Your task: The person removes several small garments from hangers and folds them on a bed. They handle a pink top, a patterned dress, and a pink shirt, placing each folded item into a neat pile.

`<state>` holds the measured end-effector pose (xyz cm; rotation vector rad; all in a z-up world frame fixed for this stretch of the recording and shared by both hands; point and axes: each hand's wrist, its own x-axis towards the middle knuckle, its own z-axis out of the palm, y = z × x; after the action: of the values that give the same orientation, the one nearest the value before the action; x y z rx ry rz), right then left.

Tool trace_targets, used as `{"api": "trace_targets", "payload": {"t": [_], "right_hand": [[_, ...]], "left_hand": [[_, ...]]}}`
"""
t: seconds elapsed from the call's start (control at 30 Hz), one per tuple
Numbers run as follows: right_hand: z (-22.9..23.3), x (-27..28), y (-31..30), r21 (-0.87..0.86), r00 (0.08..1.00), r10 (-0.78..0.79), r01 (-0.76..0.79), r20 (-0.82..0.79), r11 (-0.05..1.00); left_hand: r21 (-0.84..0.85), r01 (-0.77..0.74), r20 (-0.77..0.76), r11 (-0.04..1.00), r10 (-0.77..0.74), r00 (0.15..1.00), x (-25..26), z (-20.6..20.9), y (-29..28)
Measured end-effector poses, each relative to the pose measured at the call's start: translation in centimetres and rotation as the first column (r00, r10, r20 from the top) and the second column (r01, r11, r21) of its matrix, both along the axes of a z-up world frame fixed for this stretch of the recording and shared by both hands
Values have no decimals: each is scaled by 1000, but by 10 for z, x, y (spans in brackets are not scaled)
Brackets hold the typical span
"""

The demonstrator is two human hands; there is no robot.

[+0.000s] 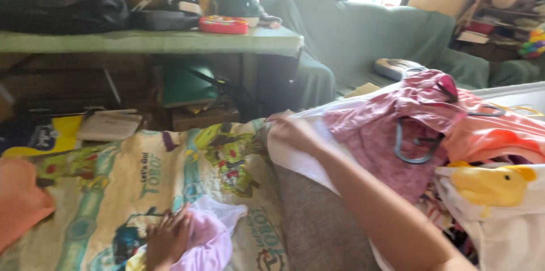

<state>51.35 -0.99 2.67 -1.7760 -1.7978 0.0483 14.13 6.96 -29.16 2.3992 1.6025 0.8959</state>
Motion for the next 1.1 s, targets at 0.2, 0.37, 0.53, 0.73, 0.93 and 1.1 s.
{"api": "trace_targets", "payload": {"t": [0.2,0.37,0.53,0.73,0.93,1.1], "right_hand": [[77,275,-60,395,427,-737,645,524,655],[146,257,-156,7,320,-861,936,394,352],[126,308,-156,-122,341,-911,939,233,320],[146,287,-118,267,429,-883,843,190,467],[236,174,-59,688,499,-687,221,529,691],[305,-2,-25,646,799,-388,-2,460,763]], "left_hand": [[68,-45,-14,997,46,999,-7,-42,28],[410,256,-241,875,-166,956,-14,-46,38],[432,275,-305,859,-148,941,-11,-51,38],[481,223,-213,848,-133,968,-14,-52,42],[228,103,-46,968,-95,994,-10,-22,20],[5,60,834,998,-37,551,-27,77,0]]}}
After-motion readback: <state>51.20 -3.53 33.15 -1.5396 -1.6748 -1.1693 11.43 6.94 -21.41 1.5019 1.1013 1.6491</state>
